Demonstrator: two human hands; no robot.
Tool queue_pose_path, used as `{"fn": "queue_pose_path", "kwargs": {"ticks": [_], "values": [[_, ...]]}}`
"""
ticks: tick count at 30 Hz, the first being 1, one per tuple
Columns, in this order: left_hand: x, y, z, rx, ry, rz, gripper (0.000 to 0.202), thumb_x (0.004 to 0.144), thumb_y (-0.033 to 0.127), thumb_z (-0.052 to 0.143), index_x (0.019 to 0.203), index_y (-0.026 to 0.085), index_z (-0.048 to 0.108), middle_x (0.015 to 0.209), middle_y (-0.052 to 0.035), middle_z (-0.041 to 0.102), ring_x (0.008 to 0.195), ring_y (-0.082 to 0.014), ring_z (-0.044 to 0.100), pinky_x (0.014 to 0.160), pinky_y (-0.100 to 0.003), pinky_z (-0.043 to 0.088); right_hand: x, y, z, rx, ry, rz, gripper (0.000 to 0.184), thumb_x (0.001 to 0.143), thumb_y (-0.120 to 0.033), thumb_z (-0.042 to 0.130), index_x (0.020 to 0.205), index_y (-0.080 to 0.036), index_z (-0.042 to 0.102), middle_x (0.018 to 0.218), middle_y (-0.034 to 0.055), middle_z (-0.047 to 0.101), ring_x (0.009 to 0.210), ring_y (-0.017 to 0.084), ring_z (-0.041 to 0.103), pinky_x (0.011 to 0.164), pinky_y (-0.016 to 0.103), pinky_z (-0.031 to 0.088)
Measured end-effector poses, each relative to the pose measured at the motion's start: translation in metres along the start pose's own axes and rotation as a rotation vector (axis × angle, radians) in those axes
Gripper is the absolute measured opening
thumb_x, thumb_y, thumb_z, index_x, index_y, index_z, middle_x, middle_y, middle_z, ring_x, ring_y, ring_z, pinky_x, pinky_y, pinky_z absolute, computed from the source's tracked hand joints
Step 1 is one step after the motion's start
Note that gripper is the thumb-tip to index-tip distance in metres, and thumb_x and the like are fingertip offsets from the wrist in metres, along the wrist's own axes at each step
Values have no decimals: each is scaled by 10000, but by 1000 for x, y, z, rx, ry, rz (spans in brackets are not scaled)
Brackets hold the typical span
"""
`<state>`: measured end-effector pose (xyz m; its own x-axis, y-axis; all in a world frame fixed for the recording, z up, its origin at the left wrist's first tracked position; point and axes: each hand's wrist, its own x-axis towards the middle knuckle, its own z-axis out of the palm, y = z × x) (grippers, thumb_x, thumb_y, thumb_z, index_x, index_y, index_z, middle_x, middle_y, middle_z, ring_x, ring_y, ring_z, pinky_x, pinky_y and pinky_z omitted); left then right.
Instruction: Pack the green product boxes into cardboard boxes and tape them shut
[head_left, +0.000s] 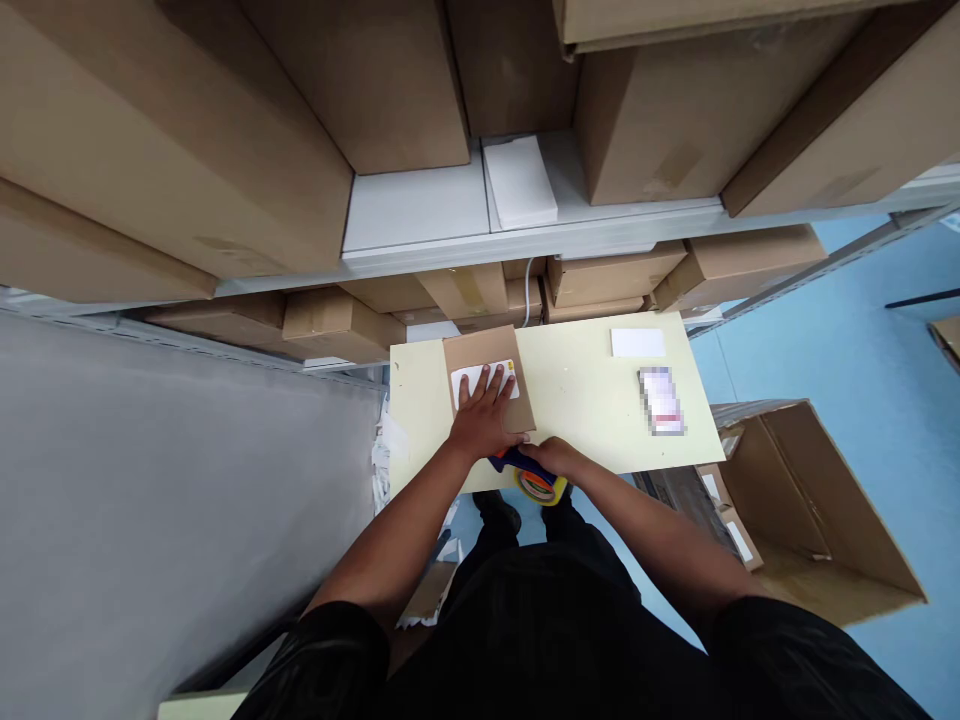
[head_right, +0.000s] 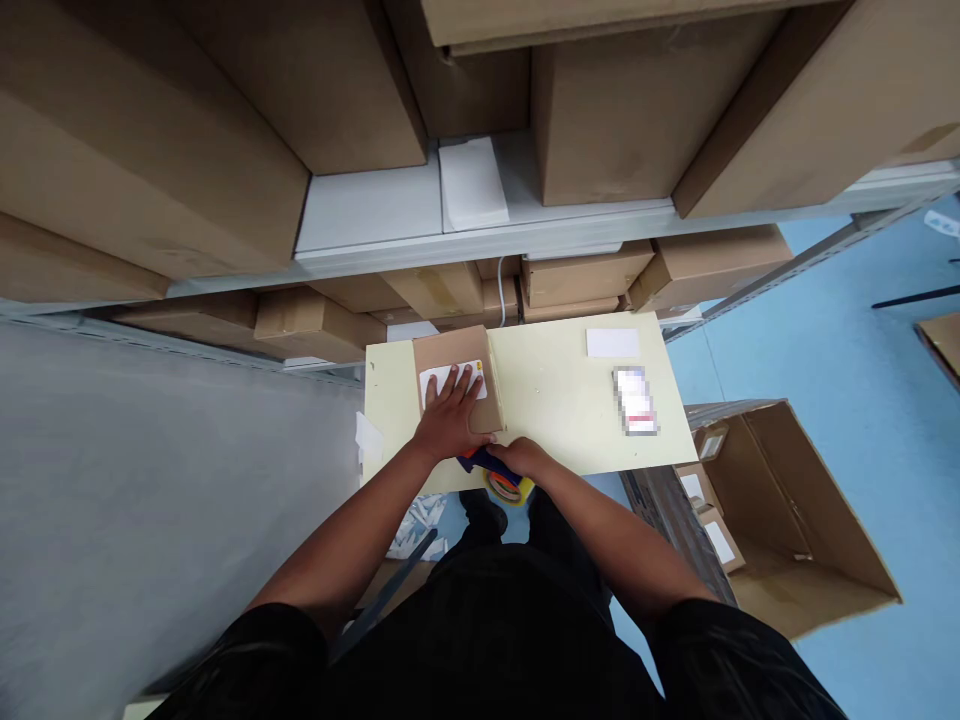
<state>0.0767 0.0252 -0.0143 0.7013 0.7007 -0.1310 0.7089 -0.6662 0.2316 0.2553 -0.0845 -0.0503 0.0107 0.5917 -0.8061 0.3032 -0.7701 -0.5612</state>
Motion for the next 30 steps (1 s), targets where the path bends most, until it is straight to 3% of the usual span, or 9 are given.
{"fn": "queue_pose_path", "kwargs": {"ticks": [2,6,11,16,23,26,30], "values": [[-1,-1,2,-6,9,3,1200,744,798,688,1661,176,228,1732,-161,159,1602,-419,28,1254,-642,-114,-18,24,-10,-84,52,36,491,897,-603,611,708,-164,722,699,87,735,652,212,656,601,296,427],[-2,-2,5,-16,37,9,1226,735,818,679,1666,183,198,1737,-152,143,1606,-403,22,1255,-635,-121,-43,69,-41,-263,394,-4,453,967,-524,455,781,-198,708,700,62,708,686,218,658,599,298,386],[-3,-2,6,-11,49,6,1237,725,816,688,1668,189,192,1740,-141,129,1608,-394,19,1260,-628,-122,-27,81,-57,-816,756,-185,433,1002,-508,471,989,-132,685,909,160,728,864,294,660,757,364,385],[-3,-2,6,-5,43,6,1222,737,801,687,1671,193,185,1742,-129,133,1610,-383,21,1267,-622,-113,0,79,-47,-948,828,-244,433,1034,-509,445,933,-149,663,912,169,716,921,324,629,819,413,361],[-3,-4,8,-30,75,15,1213,714,812,703,1654,190,255,1729,-146,189,1603,-412,51,1268,-633,-78,6,90,-47,-952,889,-322,418,1035,-507,441,920,-164,651,879,153,700,876,306,618,807,409,364],[-9,-6,6,-74,138,58,977,814,762,642,1566,174,435,1691,-153,309,1596,-378,152,1287,-603,-25,-1,89,-58,-884,878,-318,399,1018,-500,462,901,-163,642,851,150,706,837,298,643,784,388,379],[-23,-6,-3,-144,273,77,504,965,507,546,1343,187,640,1563,-129,518,1556,-319,300,1299,-568,104,-25,72,-83,-567,791,-291,445,1004,-583,417,822,-215,587,760,100,694,707,255,636,665,333,388]]}}
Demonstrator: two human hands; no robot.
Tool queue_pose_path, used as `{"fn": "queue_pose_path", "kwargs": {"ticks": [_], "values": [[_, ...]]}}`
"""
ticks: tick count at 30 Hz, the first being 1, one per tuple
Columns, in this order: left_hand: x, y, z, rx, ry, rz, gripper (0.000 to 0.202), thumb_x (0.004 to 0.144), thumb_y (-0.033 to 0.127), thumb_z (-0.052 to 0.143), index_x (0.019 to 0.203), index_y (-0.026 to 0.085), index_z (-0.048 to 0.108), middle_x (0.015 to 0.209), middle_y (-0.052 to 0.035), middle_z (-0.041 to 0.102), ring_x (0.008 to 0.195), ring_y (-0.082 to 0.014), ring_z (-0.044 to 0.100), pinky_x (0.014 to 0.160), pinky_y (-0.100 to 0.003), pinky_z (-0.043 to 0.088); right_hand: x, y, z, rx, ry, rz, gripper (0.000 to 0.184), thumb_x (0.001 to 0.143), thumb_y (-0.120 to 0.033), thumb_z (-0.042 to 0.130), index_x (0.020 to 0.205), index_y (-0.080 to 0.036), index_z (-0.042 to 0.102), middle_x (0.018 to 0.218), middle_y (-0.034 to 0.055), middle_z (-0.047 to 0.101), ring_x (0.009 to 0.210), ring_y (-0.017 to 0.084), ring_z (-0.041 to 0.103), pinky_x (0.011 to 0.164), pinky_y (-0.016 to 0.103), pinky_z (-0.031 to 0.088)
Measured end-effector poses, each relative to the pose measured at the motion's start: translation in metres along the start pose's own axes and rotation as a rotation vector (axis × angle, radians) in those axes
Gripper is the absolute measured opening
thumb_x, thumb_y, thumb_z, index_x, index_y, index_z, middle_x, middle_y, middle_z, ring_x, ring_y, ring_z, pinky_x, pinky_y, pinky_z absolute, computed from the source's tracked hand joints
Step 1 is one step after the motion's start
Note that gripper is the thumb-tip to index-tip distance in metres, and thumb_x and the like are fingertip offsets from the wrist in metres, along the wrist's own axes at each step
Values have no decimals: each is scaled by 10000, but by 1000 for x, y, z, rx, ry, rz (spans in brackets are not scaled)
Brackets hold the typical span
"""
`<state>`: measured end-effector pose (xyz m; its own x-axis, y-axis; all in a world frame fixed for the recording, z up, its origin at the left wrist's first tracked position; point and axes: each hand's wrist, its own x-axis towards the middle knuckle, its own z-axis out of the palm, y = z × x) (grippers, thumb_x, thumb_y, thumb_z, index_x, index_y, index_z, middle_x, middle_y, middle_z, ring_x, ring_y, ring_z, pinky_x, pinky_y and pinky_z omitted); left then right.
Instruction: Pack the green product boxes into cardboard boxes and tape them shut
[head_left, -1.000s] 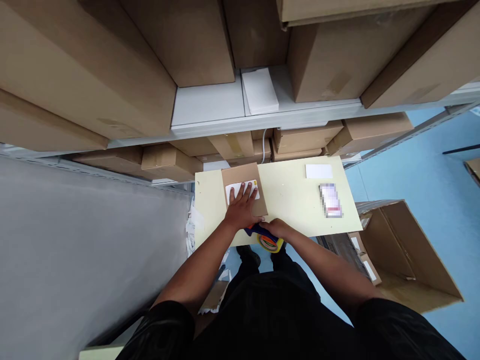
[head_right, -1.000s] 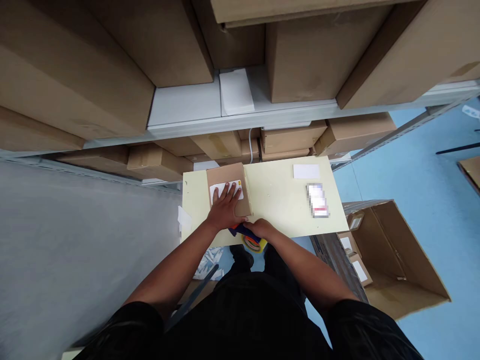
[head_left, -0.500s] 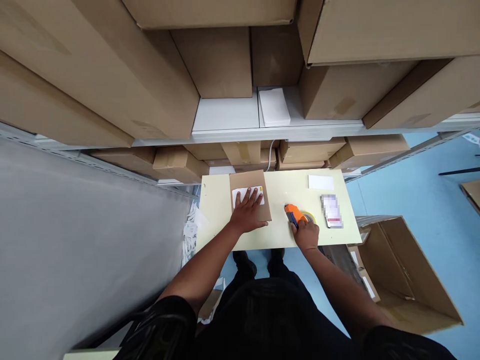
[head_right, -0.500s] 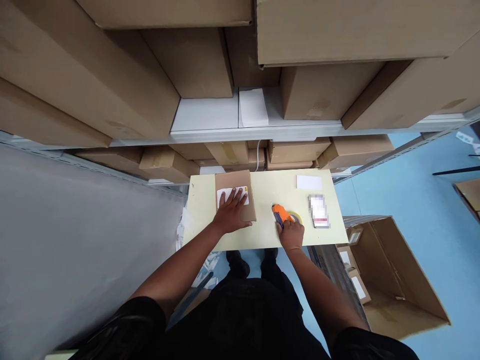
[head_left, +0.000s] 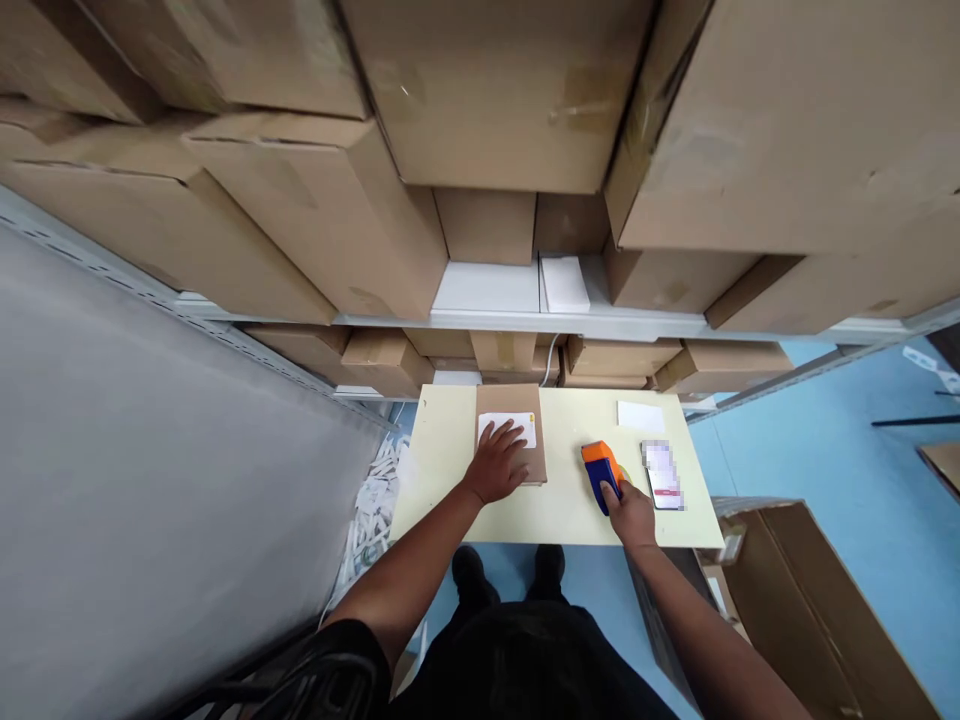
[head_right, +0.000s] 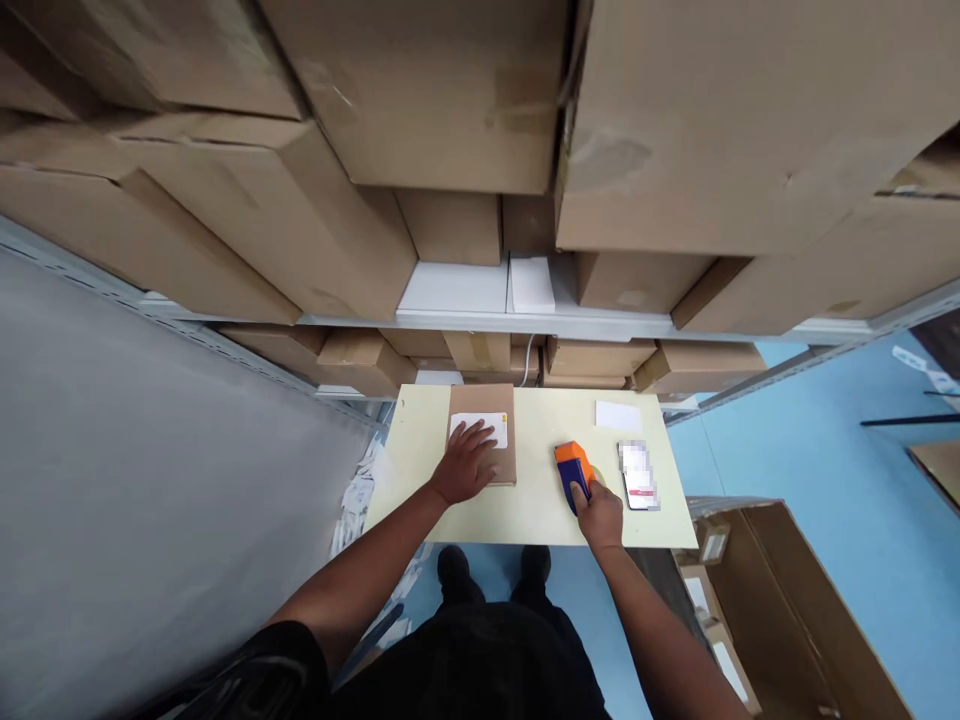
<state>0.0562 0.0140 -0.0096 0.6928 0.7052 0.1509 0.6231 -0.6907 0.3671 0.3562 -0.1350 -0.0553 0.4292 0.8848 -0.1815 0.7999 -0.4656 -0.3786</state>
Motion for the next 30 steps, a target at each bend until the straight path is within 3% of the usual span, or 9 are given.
{"fn": "queue_pose_path", "kwargs": {"ticks": [3,6,10,15,19,22,27,30], "values": [[-18,5,-15,-54,98,-49,381,969,393,536,1271,202,668,1474,-122,592,1498,-306,399,1289,-568,187,9,-19,-44,251,-37,52,500,970,-683,411,747,-253,534,650,41,640,633,233,596,584,311,373],[-54,9,-26,-126,120,-123,341,972,336,522,1253,216,674,1372,-123,649,1398,-288,512,1262,-546,292,26,-61,-94,361,11,-40,512,942,-712,441,756,-250,562,666,36,648,650,233,583,588,310,381],[-126,9,-24,-192,61,-224,308,967,324,516,1195,252,710,1302,-104,691,1313,-291,589,1197,-528,419,57,-148,-160,283,124,-290,509,970,-674,419,790,-233,598,732,54,675,695,227,587,629,305,380],[-213,6,-11,-202,112,-345,285,916,291,543,1121,316,740,1252,-81,726,1244,-294,649,1121,-496,521,101,-278,-214,-150,280,-642,431,1012,-559,446,907,-199,658,953,139,732,942,290,626,875,364,383],[-250,9,-13,-218,127,-479,289,907,294,541,1119,327,734,1269,-68,725,1224,-290,662,1087,-479,552,132,-362,-221,-381,274,-728,444,1043,-517,427,1078,-152,678,1059,196,733,1072,321,606,955,406,337],[-263,13,-19,-248,93,-538,267,866,280,557,1064,346,724,1215,-49,740,1167,-291,678,1049,-480,567,152,-395,-209,-460,207,-687,433,1052,-474,428,1136,-129,676,1101,206,733,1124,322,589,984,428,316],[-269,19,-24,-293,23,-581,256,822,239,556,1022,302,702,1115,-54,742,1078,-272,689,995,-449,566,173,-409,-189,-427,137,-556,423,1049,-445,440,1161,-117,682,1162,204,716,1190,326,551,999,442,308],[-260,16,-29,-315,32,-567,246,855,248,549,1041,272,708,1143,-70,739,1115,-268,677,1042,-447,536,165,-398,-188,-309,281,-579,461,1006,-492,507,1232,-121,661,1243,223,671,1219,365,507,1001,469,320]]}}
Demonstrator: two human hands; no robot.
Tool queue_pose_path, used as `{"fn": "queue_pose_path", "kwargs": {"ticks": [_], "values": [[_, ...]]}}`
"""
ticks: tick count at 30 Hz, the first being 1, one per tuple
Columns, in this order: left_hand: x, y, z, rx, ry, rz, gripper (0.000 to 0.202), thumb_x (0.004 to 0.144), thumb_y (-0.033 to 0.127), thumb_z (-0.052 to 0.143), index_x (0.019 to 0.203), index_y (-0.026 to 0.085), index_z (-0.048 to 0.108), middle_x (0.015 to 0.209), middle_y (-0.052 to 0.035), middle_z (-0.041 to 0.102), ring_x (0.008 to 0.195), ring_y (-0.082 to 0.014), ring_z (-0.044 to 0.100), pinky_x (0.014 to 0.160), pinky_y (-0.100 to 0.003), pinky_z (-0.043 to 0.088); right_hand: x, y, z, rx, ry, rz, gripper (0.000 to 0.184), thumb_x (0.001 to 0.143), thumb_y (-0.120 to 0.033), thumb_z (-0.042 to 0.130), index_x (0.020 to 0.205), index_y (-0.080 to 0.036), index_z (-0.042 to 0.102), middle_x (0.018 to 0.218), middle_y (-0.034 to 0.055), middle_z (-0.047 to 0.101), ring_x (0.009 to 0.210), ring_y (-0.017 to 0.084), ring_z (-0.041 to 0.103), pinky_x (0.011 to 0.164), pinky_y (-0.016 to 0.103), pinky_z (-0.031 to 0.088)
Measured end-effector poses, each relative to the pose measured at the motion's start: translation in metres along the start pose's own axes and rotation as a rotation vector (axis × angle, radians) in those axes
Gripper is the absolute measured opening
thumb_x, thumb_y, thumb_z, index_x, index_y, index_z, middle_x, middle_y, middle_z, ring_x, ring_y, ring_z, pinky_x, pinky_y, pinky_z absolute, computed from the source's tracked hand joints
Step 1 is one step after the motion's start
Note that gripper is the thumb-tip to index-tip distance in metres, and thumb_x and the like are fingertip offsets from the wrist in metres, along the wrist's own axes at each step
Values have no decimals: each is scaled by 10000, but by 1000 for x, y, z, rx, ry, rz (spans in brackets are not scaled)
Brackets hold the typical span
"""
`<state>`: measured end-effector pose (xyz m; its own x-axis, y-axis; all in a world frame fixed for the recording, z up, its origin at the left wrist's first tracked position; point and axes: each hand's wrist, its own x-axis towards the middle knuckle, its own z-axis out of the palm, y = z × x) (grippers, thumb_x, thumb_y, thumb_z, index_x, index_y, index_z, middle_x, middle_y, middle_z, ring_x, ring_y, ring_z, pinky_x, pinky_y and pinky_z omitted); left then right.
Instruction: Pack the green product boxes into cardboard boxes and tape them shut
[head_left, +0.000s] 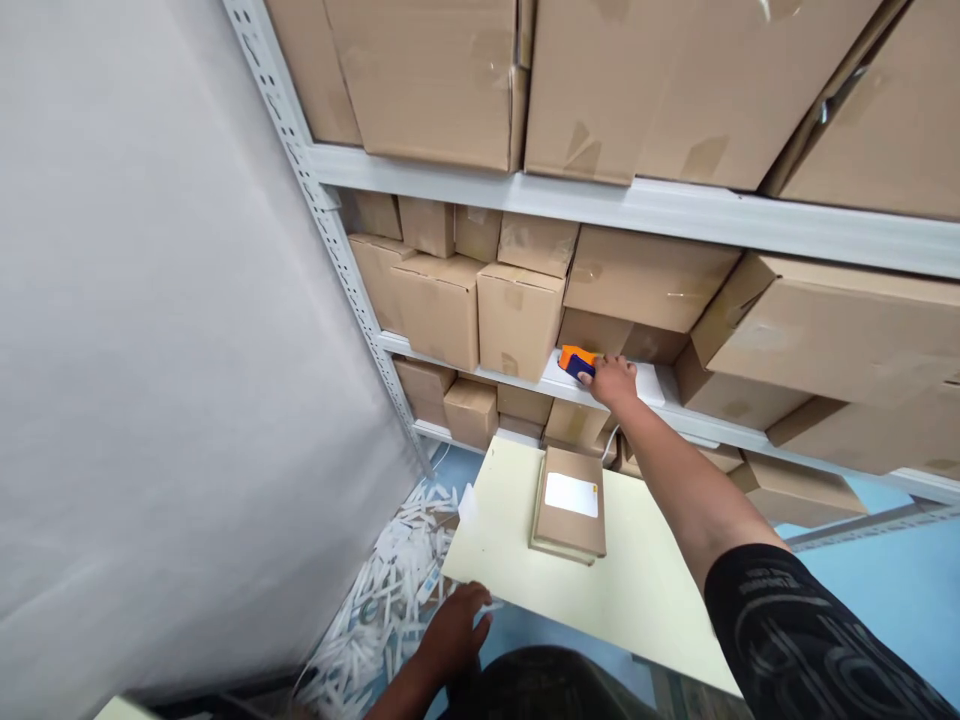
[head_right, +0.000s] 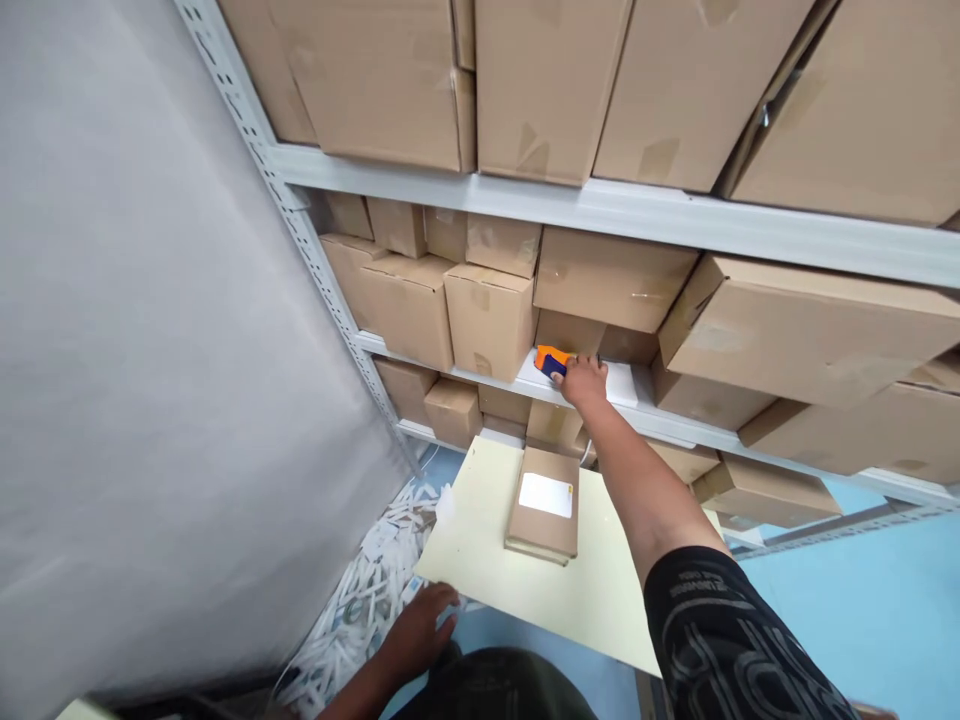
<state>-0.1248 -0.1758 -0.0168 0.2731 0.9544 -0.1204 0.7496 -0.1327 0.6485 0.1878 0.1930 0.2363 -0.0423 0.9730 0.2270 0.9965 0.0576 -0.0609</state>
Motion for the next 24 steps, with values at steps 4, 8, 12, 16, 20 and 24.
{"fn": "queue_pose_path", "kwargs": {"ticks": [4,8,12,16,20,24], "values": [[51,10,-16,-34,32,52,282,936,344,539,1140,243,706,1214,-96,724,1175,-264,661,1088,-433,513,-79,19,15,332,207,10,462,979,-506,513,1251,-156,644,1278,196,652,1198,347,534,994,437,379],[142,31,-34,-3,37,90,323,971,384,526,1176,207,702,1213,-111,724,1176,-257,663,1089,-408,508,-234,35,82,814,-170,343,398,977,-508,422,867,-221,673,926,82,733,895,251,659,821,344,492],[246,63,-39,129,9,135,442,962,379,532,1326,150,637,1383,-156,653,1300,-284,592,1130,-419,458,-367,26,152,1199,-645,791,296,890,-486,583,845,-207,670,857,88,743,681,200,666,624,302,490],[327,92,-23,272,-99,146,579,932,377,552,1447,115,524,1565,-200,494,1462,-290,440,1201,-427,339,-396,9,169,1433,-692,1030,289,837,-447,693,982,-197,692,1030,109,747,714,166,694,642,276,508],[362,100,-4,311,-219,150,590,923,395,545,1446,128,492,1519,-192,539,1426,-262,469,1166,-380,344,-365,5,166,1591,-695,1090,376,821,-395,718,1149,-223,650,1215,105,707,871,185,732,741,290,557],[346,97,-2,343,-211,92,535,950,457,488,1363,121,536,1384,-211,618,1335,-302,528,1093,-403,399,-338,8,173,1413,-629,1039,319,891,-415,617,1132,-206,627,1199,110,700,930,194,734,756,295,574]]}}
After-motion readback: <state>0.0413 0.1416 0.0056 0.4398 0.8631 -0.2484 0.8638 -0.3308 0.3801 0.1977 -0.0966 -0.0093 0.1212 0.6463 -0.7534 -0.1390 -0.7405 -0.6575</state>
